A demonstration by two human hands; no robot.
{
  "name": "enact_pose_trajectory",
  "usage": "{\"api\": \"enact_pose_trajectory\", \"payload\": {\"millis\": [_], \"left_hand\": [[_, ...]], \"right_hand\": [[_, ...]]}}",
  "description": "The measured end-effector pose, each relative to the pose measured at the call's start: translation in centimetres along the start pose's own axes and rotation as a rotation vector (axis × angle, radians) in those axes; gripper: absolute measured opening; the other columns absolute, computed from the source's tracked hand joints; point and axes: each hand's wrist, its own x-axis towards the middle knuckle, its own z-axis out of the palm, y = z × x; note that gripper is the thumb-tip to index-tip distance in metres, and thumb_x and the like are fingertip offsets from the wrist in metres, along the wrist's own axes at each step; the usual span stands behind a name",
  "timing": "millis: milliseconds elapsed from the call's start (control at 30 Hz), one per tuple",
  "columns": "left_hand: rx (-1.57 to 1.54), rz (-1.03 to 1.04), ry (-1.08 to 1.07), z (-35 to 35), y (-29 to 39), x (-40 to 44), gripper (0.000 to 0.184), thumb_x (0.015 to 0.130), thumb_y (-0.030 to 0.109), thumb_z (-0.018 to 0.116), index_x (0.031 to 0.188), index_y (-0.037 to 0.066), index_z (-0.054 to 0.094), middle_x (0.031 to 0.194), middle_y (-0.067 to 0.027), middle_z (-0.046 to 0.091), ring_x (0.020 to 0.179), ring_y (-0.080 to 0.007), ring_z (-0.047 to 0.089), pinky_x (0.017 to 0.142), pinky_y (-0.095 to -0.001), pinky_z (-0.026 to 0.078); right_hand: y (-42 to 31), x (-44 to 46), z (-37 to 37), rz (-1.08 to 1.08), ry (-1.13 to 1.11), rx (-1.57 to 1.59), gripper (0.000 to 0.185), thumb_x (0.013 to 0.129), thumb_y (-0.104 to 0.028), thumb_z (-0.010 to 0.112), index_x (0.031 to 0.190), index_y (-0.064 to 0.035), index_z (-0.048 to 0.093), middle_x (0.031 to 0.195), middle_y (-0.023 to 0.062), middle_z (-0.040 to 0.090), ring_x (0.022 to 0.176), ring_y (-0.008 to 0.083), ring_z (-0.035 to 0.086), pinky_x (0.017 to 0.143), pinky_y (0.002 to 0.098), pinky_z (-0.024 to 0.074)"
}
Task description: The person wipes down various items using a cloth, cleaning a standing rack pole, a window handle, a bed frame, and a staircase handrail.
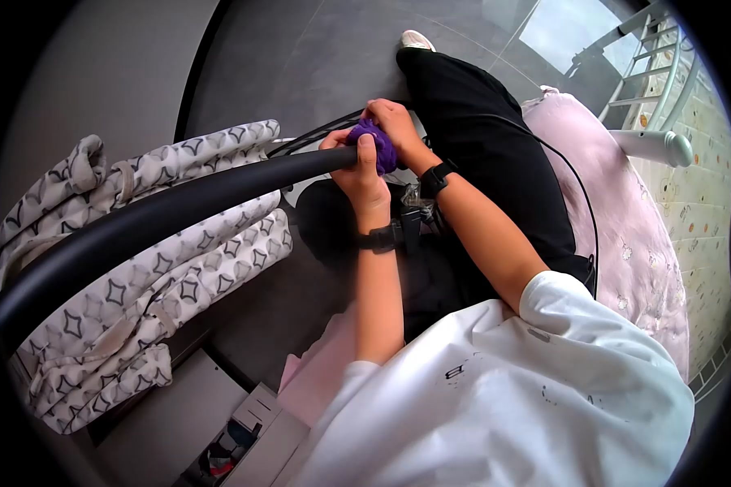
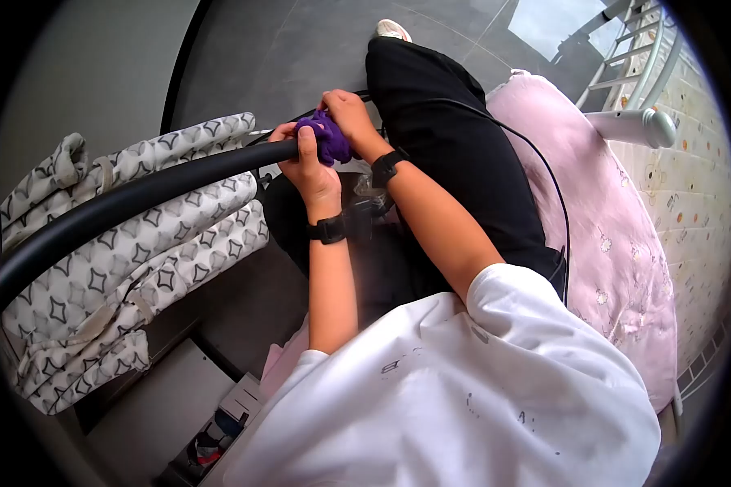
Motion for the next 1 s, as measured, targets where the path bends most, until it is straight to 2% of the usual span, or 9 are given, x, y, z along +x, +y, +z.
{"api": "enact_pose_trajectory", "payload": {"millis": [67,167,233,433,633,700,833,900,1000], "left_hand": [[-0.021,-0.14,-0.031,0.0,0.8,0.0,0.048,0.078,0.002,0.072,0.119,0.005,0.047,0.106,-0.0045,0.051,0.097,-0.013,0.052,0.091,-0.0284,0.043],[0.139,-0.122,-0.055,1.0,0.2,-0.3,0.049,0.077,0.0,0.073,0.119,0.004,0.048,0.105,-0.0038,0.052,0.098,-0.013,0.052,0.091,-0.0264,0.042],[0.227,-0.073,-0.07,0.5,-0.6,-0.8,0.047,0.078,0.003,0.072,0.119,0.002,0.049,0.107,-0.0044,0.052,0.1,-0.0134,0.051,0.091,-0.0258,0.041],[0.296,-0.332,-0.256,-0.5,1.1,-1.3,0.046,0.08,0.011,0.074,0.117,-0.003,0.052,0.108,-0.0068,0.058,0.094,-0.014,0.057,0.086,-0.0288,0.046],[0.662,-0.333,-0.33,-1.1,7.8,-3.1,0.036,0.078,0.018,0.073,0.099,-0.008,0.061,0.084,-0.0148,0.068,0.077,-0.0193,0.064,0.073,-0.032,0.049],[0.73,-0.273,-0.345,-1.1,11.4,-3.7,0.029,0.079,0.016,0.073,0.096,-0.007,0.063,0.08,-0.0085,0.066,0.071,-0.0119,0.058,0.067,-0.0282,0.048],[0.413,-0.241,-0.268,-3.5,12.5,-4.2,0.027,0.08,0.016,0.076,0.095,-0.005,0.066,0.084,-0.0072,0.068,0.077,-0.0108,0.06,0.07,-0.0249,0.048],[0.177,-0.253,-0.128,-4.6,12.6,-4.1,0.018,0.082,0.006,0.073,0.097,-0.003,0.066,0.086,-0.0019,0.064,0.077,-0.0073,0.057,0.072,-0.0197,0.045],[0.253,-0.094,0.048,-7.2,11.0,-3.4,0.015,0.083,0.003,0.069,0.097,-0.002,0.064,0.083,-0.0005,0.061,0.074,-0.0069,0.054,0.069,-0.019,0.043]], "right_hand": [[0.4,-0.3,0.4,-0.015,0.003,0.107,0.029,0.09,-0.022,0.052,0.076,-0.0002,0.065,0.068,0.0011,0.057,0.063,0.0092,0.049,0.059,0.0246,0.0402],[0.9,0.2,-0.2,-0.076,0.04,0.056,0.026,0.085,-0.019,0.051,0.075,0.0026,0.062,0.068,0.0049,0.059,0.063,0.0131,0.054,0.061,0.0282,0.0447],[1.4,0.0,-0.4,-0.081,0.06,0.059,0.025,0.084,-0.018,0.051,0.073,0.0019,0.062,0.067,0.0051,0.059,0.062,0.0127,0.053,0.06,0.0281,0.0437],[0.3,-0.2,-0.5,-0.183,0.211,0.013,0.025,0.087,-0.021,0.051,0.073,-0.0036,0.063,0.063,-0.001,0.052,0.058,0.0091,0.044,0.055,0.0251,0.0371],[-8.2,-3.8,1.5,-0.334,0.019,0.164,0.025,0.096,-0.024,0.05,0.084,-0.0049,0.06,0.062,-0.0052,0.045,0.056,0.004,0.038,0.053,0.0209,0.0323],[-10.4,-4.3,1.7,-0.387,-0.075,0.231,0.025,0.098,-0.024,0.05,0.086,-0.0045,0.06,0.064,-0.0046,0.046,0.059,0.0038,0.039,0.055,0.0205,0.0329],[-15.7,-6.3,2.4,-0.501,0.004,0.1,0.023,0.098,-0.021,0.051,0.094,-0.0013,0.061,0.075,-0.002,0.054,0.065,0.0053,0.045,0.062,0.0196,0.0366],[-15.9,-5.5,1.2,-0.512,0.008,0.167,0.019,0.096,-0.017,0.054,0.099,0.0001,0.061,0.082,0.0007,0.058,0.077,0.0069,0.053,0.072,0.0204,0.0417],[-17.8,-5.1,-1.1,-0.525,0.062,0.11,0.015,0.092,-0.011,0.057,0.102,0.0005,0.06,0.087,0.0009,0.059,0.082,0.0078,0.054,0.076,0.0217,0.0426]]}}
